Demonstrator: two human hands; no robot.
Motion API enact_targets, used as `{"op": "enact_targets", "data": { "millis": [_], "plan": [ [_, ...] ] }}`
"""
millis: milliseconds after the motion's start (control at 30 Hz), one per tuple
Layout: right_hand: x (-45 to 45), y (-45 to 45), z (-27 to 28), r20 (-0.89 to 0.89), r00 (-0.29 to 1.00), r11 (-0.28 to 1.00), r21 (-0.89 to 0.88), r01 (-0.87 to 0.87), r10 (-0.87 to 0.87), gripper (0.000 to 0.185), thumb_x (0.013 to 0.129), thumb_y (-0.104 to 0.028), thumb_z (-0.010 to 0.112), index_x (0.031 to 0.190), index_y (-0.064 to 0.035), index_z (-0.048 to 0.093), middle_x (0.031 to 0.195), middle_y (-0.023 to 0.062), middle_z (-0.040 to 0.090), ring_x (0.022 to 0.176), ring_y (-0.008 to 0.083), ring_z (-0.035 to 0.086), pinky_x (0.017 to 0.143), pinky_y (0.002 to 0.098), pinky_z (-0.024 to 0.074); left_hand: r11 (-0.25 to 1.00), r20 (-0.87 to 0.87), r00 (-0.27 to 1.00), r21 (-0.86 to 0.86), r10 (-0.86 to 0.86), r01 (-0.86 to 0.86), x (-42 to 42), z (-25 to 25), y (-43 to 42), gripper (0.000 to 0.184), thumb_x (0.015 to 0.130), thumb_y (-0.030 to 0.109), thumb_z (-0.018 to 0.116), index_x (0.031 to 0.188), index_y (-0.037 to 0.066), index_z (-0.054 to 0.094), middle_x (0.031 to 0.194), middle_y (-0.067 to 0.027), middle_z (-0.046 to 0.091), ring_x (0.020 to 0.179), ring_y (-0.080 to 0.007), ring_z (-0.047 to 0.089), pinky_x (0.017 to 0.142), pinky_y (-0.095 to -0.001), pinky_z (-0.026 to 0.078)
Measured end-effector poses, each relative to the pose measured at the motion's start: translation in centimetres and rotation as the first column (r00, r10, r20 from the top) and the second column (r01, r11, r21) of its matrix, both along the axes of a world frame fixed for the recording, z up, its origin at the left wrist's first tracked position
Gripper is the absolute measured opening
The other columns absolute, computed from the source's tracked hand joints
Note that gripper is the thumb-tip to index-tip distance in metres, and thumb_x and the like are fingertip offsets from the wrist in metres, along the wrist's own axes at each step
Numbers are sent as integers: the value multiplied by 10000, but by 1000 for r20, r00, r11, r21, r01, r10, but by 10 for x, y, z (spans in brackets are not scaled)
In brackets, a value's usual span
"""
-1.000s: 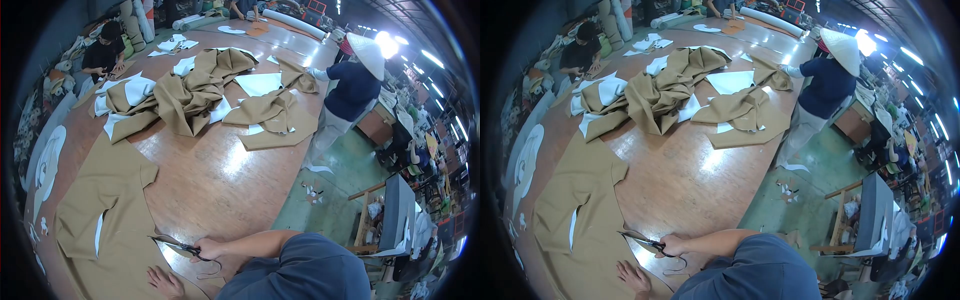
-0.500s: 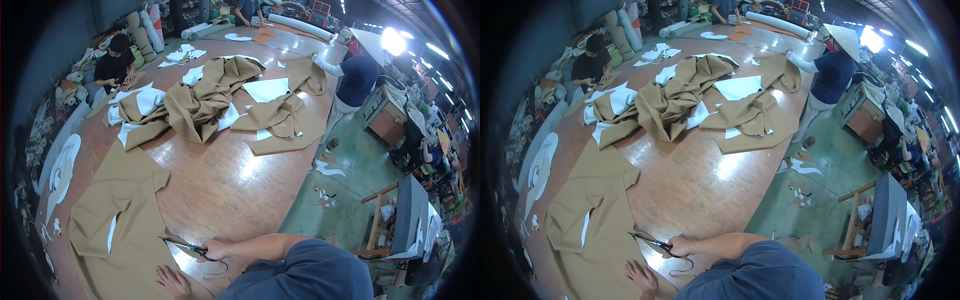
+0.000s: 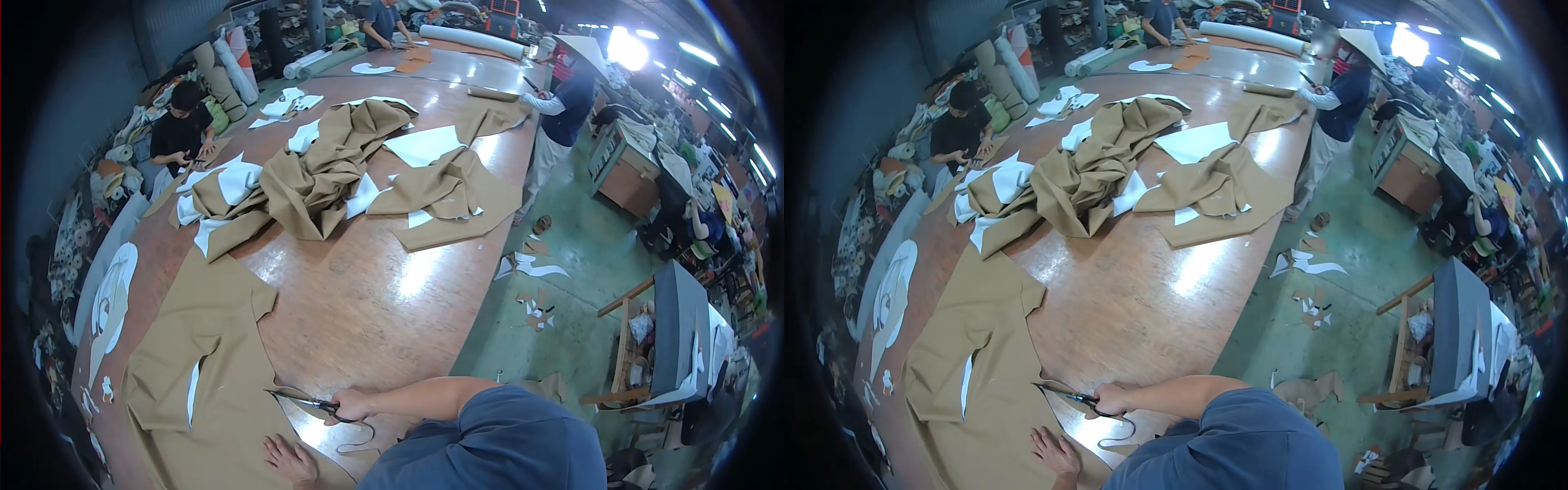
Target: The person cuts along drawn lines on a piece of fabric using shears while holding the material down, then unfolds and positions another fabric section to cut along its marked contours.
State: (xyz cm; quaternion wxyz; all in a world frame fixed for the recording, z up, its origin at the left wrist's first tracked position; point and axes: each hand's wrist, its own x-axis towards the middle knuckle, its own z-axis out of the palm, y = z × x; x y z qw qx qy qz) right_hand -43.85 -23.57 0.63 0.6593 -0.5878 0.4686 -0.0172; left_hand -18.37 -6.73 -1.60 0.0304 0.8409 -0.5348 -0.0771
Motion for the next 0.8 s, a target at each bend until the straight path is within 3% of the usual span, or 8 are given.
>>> {"op": "enact_targets", "data": {
  "millis": [433, 633, 733, 800],
  "plan": [
    [-3, 3, 8, -12, 1000, 1000, -11, 14, -14, 524, 807, -487, 911, 943, -16, 725, 662, 63, 627, 540, 183, 598, 450, 367, 448, 1000, -20, 1000, -14, -1, 1, -2, 1, -1, 746, 1057, 511, 443, 1623, 27, 396, 1728, -248, 283, 1617, -450, 208, 1240, -724, 150],
    [2, 2, -2, -7, 1000, 999, 30, 26, -26, 476, 816, -435, 923, 933, -19, 726, 654, 57, 621, 542, 177, 600, 459, 369, 448, 999, 14, 999, -21, -36, 36, 3, 1, -4, 692, 1021, 444, 539, 1577, 40, 461, 1713, -243, 298, 1583, -464, 256, 1230, -722, 183],
    [0, 1, -2, 3, 1000, 999, 47, 9, -9, 480, 817, -447, 928, 917, -23, 727, 650, 55, 621, 542, 179, 602, 467, 374, 450, 963, -20, 967, 87, -253, 254, 19, 55, -23, 569, 979, 396, 609, 1405, 21, 633, 1508, -271, 561, 1390, -452, 531, 1191, -736, 245],
    [-1, 0, 2, 5, 1000, 1000, 26, 17, -17, 473, 819, -443, 926, 906, -23, 726, 650, 56, 625, 541, 182, 604, 471, 379, 455, 918, -52, 960, 282, -275, 278, 33, 87, -60, 528, 975, 361, 631, 1363, 5, 668, 1376, -281, 656, 1285, -448, 626, 1170, -659, 348]
  ]
}}
